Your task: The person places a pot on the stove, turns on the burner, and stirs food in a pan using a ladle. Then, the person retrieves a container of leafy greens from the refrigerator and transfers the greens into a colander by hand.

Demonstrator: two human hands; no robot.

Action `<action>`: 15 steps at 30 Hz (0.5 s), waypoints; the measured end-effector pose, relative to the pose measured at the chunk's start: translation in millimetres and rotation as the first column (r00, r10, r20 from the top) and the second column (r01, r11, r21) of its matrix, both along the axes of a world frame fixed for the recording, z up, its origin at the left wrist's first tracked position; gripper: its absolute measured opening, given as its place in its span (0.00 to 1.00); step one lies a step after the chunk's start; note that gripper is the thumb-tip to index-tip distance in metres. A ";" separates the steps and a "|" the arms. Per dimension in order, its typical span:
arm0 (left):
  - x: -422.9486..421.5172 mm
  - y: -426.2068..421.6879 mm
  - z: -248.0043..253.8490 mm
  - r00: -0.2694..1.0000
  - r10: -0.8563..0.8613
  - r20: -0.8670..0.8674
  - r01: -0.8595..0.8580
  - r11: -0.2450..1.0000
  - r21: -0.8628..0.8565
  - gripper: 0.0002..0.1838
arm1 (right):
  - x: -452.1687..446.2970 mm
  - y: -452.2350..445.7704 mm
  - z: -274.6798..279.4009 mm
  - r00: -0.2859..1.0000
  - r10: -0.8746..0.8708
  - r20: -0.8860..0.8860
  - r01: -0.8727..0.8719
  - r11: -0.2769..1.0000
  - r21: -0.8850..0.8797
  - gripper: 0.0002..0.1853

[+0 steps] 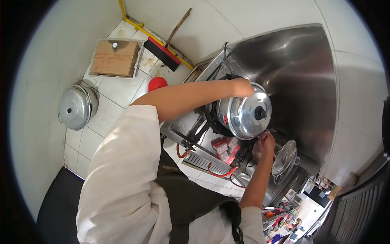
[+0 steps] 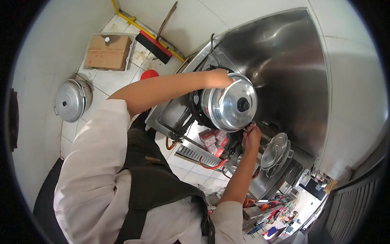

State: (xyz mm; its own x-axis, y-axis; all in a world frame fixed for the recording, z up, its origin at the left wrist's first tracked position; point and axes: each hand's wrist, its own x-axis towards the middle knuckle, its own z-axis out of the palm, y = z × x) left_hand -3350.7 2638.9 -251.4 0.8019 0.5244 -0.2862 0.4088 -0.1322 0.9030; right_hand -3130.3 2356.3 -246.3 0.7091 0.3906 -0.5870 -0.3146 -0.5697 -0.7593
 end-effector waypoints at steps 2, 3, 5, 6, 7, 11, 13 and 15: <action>2.2 -0.7 -1.3 1.000 -0.017 -0.017 0.017 1.000 0.002 0.34 | 0.9 -0.5 -6.8 0.998 -0.056 0.030 0.055 0.998 0.017 0.10; 0.6 -0.5 3.1 0.999 -0.032 -0.037 0.033 0.999 0.014 0.34 | 0.8 -1.0 -9.0 0.995 -0.084 0.045 0.083 0.996 0.027 0.10; -0.7 0.4 7.7 0.995 -0.057 -0.076 0.060 0.997 0.039 0.33 | 0.7 -1.5 -9.2 0.996 -0.080 0.038 0.079 0.997 0.026 0.10; -0.7 1.0 7.3 0.995 -0.031 -0.092 0.033 0.999 0.017 0.33 | 0.0 -0.4 -8.4 0.996 -0.077 0.034 0.076 0.997 0.027 0.11; -2.2 1.2 7.3 0.994 -0.036 -0.100 0.038 0.999 0.014 0.33 | -1.3 1.2 -7.9 0.996 -0.081 0.028 0.081 0.997 0.021 0.11; -17.7 2.4 17.8 0.987 -0.058 -0.152 0.061 0.998 0.012 0.31 | -7.9 3.7 5.1 0.998 -0.053 0.017 0.054 0.998 -0.036 0.11; -20.7 2.4 17.7 0.982 -0.037 -0.186 0.045 0.998 0.039 0.30 | -6.9 2.9 9.0 1.000 -0.025 -0.010 0.024 0.999 -0.037 0.12; -27.1 0.4 19.3 0.977 0.013 -0.215 0.007 0.996 0.091 0.30 | -1.8 -0.6 6.7 0.998 -0.008 -0.064 0.008 1.000 0.008 0.12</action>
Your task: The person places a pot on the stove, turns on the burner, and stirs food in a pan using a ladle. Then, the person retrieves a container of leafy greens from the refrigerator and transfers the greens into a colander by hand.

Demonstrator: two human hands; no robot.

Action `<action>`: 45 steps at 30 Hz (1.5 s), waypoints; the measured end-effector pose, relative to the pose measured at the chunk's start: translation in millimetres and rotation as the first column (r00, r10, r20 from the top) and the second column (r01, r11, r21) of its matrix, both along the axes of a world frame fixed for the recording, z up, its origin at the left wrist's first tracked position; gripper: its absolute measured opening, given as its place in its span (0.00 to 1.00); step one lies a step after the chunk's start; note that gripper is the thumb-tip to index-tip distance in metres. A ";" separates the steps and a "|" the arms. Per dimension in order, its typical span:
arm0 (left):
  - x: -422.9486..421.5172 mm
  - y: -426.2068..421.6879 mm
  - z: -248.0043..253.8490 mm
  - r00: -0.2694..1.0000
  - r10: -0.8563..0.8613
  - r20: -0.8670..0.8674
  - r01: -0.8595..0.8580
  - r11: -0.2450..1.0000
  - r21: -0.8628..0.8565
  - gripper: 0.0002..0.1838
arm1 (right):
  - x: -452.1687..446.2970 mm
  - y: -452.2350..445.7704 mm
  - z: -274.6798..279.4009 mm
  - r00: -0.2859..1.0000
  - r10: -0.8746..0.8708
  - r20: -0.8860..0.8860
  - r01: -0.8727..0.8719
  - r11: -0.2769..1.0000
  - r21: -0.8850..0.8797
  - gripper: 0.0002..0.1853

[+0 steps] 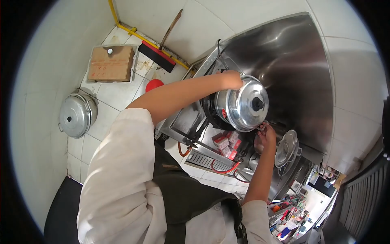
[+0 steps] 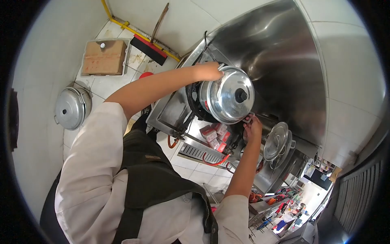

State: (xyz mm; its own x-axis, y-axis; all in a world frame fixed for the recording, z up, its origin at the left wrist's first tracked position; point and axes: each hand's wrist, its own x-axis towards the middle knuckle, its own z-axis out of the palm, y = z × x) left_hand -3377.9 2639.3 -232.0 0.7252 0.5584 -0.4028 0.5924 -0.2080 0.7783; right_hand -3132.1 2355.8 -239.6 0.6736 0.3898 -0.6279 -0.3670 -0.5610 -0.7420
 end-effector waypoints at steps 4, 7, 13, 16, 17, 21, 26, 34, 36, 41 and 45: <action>-5.6 -0.3 -7.7 0.997 0.039 0.069 -0.040 0.999 0.018 0.28 | -6.8 0.2 0.1 0.997 -0.053 0.054 0.053 0.999 -0.003 0.11; 6.4 -0.8 -27.6 0.989 0.038 0.142 -0.042 0.999 0.026 0.26 | -1.2 -8.1 -6.4 0.999 -0.029 0.030 0.029 0.999 0.020 0.11; 25.8 -5.7 -37.3 0.958 0.185 0.221 -0.191 0.982 0.006 0.21 | 4.3 -3.7 -14.7 0.992 -0.010 0.123 0.020 0.997 -0.081 0.10; 35.7 -7.8 -48.3 0.961 0.222 0.167 -0.223 0.975 -0.013 0.20 | -1.7 -2.8 -10.9 0.988 0.005 0.154 0.012 0.994 -0.110 0.10; 31.8 -7.4 -41.6 0.967 0.207 0.146 -0.209 0.978 0.000 0.18 | -4.5 0.0 -8.5 0.988 0.000 0.153 0.018 0.993 -0.115 0.09; 22.7 -6.4 -23.4 0.977 0.190 0.092 -0.198 0.977 0.077 0.15 | 1.1 -3.4 -13.3 0.985 0.027 0.168 -0.013 0.997 -0.081 0.08; 30.5 1.5 -43.6 0.960 0.163 0.229 -0.209 0.959 0.194 0.10 | 4.0 -7.2 -27.6 0.979 -0.046 0.200 0.033 0.997 0.069 0.06; 26.2 2.8 -49.4 0.958 0.045 0.284 -0.125 0.955 0.268 0.10 | 12.0 -9.5 -38.7 0.963 -0.025 0.267 -0.006 0.993 0.115 0.08; 24.1 0.8 -47.9 0.960 0.044 0.278 -0.123 0.954 0.274 0.10 | 10.9 -10.4 -37.2 0.961 -0.018 0.274 -0.012 0.994 0.107 0.09; 17.9 -1.3 -42.6 0.945 0.069 0.321 -0.153 0.957 0.245 0.09 | 8.1 -7.8 -21.1 0.964 0.087 0.253 -0.092 0.996 0.010 0.09; 12.0 0.3 -45.1 0.943 0.073 0.326 -0.130 0.979 0.155 0.12 | -13.0 1.7 7.3 0.939 0.118 0.322 -0.042 0.972 -0.232 0.11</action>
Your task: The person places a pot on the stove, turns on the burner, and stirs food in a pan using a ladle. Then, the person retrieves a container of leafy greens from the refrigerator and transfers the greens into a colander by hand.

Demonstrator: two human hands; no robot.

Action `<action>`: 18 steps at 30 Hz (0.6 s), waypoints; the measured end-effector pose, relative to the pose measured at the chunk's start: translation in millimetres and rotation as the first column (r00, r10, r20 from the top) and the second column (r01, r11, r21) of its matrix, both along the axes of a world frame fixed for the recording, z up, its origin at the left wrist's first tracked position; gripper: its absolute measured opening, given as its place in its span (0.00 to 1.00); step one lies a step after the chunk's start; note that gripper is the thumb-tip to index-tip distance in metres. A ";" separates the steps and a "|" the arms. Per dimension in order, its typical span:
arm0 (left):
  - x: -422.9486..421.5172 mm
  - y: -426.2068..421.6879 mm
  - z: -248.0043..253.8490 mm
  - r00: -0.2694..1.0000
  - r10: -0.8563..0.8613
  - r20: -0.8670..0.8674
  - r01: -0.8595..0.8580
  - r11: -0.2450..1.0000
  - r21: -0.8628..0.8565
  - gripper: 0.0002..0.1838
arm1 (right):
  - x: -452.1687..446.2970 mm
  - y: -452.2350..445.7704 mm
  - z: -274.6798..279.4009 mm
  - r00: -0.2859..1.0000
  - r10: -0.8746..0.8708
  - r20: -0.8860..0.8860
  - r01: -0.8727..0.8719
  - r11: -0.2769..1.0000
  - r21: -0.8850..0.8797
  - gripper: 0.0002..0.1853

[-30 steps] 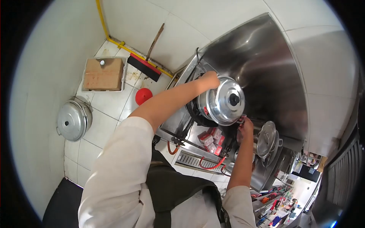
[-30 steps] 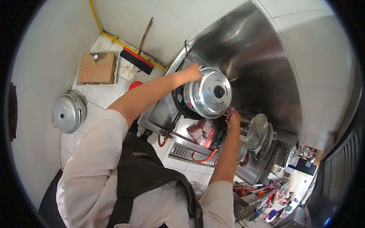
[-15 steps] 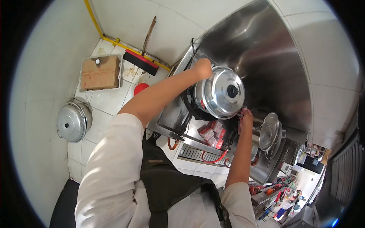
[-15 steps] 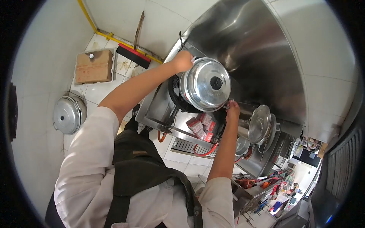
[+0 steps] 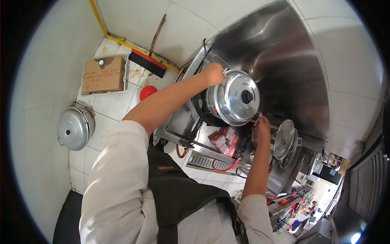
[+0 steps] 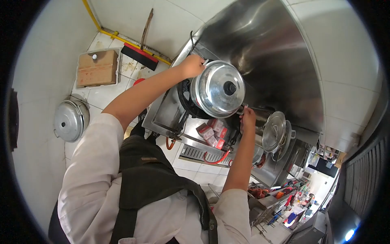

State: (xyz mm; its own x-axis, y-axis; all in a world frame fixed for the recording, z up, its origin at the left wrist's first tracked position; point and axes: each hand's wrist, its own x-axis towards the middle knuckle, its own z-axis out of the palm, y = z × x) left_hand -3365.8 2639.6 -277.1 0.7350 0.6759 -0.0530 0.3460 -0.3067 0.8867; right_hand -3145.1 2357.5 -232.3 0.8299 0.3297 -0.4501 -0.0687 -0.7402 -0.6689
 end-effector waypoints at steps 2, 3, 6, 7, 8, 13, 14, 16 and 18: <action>-17.8 -5.7 -7.4 0.992 0.117 0.043 -0.116 0.993 -0.026 0.16 | 0.9 -21.6 -24.8 0.875 0.059 0.480 -0.090 0.995 0.042 0.13; -31.9 -9.9 -15.0 0.982 0.178 0.061 -0.176 0.984 -0.043 0.18 | -14.2 -25.5 -22.6 0.729 0.075 0.680 -0.142 0.989 0.043 0.14; -102.7 -31.1 -60.3 0.938 0.333 0.098 -0.318 0.938 -0.137 0.22 | -110.7 -42.0 -13.9 0.643 0.148 0.751 -0.277 0.960 0.048 0.10; -138.1 -42.7 -72.2 0.918 0.387 0.087 -0.358 0.902 -0.239 0.22 | -140.5 -54.9 -21.9 0.693 0.241 0.680 -0.331 0.943 0.003 0.09; -168.3 -62.7 -134.7 0.873 0.487 0.016 -0.473 0.855 -0.214 0.22 | -164.9 -75.3 -50.8 0.660 0.388 0.643 -0.453 0.889 -0.072 0.15; -359.9 -228.9 -258.7 0.682 0.329 -0.653 -0.597 0.767 -0.237 0.17 | -287.6 -138.4 -147.2 0.576 0.814 0.079 -0.807 0.581 -0.110 0.42; -389.9 -271.1 -267.9 0.602 0.288 -0.745 -0.622 0.754 -0.211 0.18 | -299.7 -140.5 -151.5 0.519 0.853 0.055 -0.837 0.520 -0.171 0.44; -452.6 -368.9 -310.1 0.471 0.234 -0.850 -0.697 0.690 -0.196 0.18 | -317.1 -134.3 -152.7 0.510 0.857 -0.069 -0.841 0.480 -0.249 0.47; -491.3 -449.4 -335.1 0.350 0.166 -0.922 -0.747 0.643 -0.167 0.17 | -320.2 -133.3 -172.7 0.490 0.870 -0.047 -0.832 0.450 -0.325 0.47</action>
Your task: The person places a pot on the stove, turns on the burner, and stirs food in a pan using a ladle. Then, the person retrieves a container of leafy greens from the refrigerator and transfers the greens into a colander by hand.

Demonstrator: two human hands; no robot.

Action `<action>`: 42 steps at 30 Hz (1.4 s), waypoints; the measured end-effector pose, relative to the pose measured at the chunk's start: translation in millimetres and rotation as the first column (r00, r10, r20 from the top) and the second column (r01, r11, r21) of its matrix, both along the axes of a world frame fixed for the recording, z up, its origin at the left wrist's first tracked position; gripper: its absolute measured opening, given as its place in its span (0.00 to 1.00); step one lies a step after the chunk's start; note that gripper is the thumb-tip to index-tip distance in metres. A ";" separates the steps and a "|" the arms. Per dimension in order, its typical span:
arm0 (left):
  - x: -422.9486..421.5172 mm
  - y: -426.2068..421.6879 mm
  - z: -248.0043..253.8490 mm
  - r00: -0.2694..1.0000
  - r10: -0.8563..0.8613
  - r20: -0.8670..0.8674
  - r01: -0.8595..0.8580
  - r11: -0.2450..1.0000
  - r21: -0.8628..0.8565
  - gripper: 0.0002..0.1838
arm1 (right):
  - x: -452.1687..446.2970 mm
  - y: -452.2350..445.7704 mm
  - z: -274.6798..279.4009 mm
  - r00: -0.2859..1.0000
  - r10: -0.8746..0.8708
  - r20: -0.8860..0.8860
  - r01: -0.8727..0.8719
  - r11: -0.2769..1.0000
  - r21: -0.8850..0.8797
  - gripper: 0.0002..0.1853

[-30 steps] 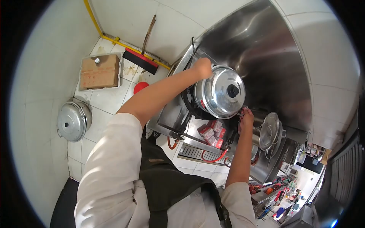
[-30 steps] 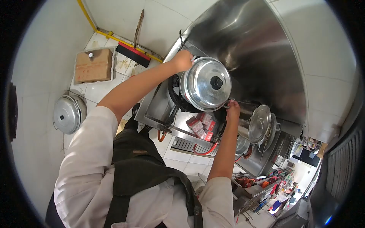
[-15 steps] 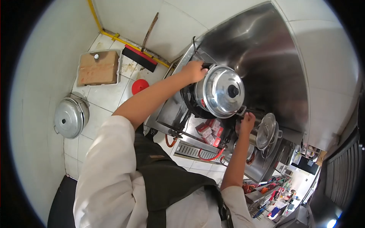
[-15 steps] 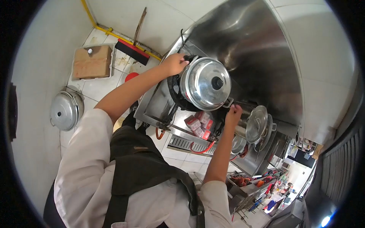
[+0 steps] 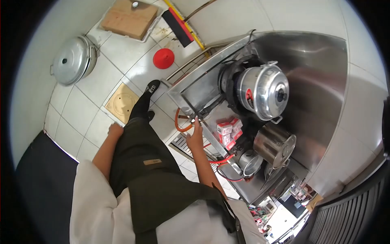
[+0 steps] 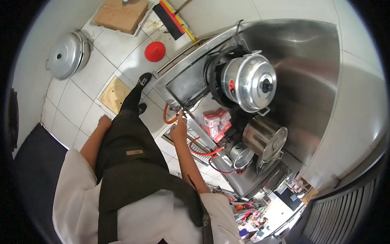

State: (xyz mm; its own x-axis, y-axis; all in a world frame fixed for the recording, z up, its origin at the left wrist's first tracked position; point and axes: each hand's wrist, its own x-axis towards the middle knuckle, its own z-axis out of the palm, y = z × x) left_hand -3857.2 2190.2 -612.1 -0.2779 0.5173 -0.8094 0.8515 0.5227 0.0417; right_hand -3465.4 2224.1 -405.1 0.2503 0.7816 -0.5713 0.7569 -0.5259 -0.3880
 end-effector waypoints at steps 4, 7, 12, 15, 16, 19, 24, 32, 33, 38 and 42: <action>-60.8 -98.2 -43.7 0.952 -0.216 0.218 0.268 0.932 -0.246 0.14 | -9.0 2.5 -19.8 0.997 -0.064 0.031 0.063 0.998 0.030 0.47; -58.3 -96.9 1.3 0.986 0.110 0.122 -0.106 0.994 -0.042 0.12 | -15.7 -3.7 -33.2 0.994 -0.067 0.088 0.060 0.995 0.076 0.47; -61.9 -129.4 -16.9 0.965 0.214 0.153 -0.228 0.970 0.087 0.11 | -33.5 5.9 -31.4 0.991 -0.076 0.107 0.070 0.996 0.056 0.47; -69.5 -148.3 -28.6 0.968 0.228 0.109 -0.235 0.971 0.054 0.11 | -34.2 8.8 -30.5 0.988 -0.076 0.133 0.076 0.997 0.007 0.46; -71.4 -152.1 -33.0 0.963 0.247 0.110 -0.253 0.967 0.042 0.11 | -33.5 9.3 -31.3 0.987 -0.079 0.137 0.080 0.997 -0.001 0.46; -70.4 -149.2 -27.8 0.952 0.260 0.160 -0.276 0.957 0.086 0.11 | -36.4 10.4 -30.8 0.979 -0.062 0.195 0.068 0.998 -0.019 0.48; -60.0 -116.2 -13.5 0.953 0.219 0.209 -0.253 0.956 0.151 0.09 | -31.5 9.4 -34.2 0.982 -0.021 0.186 0.020 1.000 0.005 0.49; -44.0 -90.8 -1.5 0.937 0.241 0.252 -0.292 0.939 0.185 0.09 | -33.5 11.6 -34.8 0.985 -0.053 0.166 0.053 0.999 0.005 0.50; -44.5 -90.2 -1.6 0.933 0.252 0.258 -0.302 0.937 0.176 0.09 | -32.8 10.8 -36.1 0.985 -0.051 0.164 0.049 0.999 0.014 0.50; -46.0 -91.4 -5.9 0.932 0.260 0.251 -0.306 0.938 0.163 0.09 | -29.7 9.0 -40.1 0.989 -0.051 0.141 0.047 0.998 0.028 0.50; -47.6 -91.3 -9.6 0.938 0.239 0.252 -0.285 0.944 0.168 0.09 | -31.7 10.6 -37.8 0.988 -0.065 0.138 0.065 0.998 0.003 0.50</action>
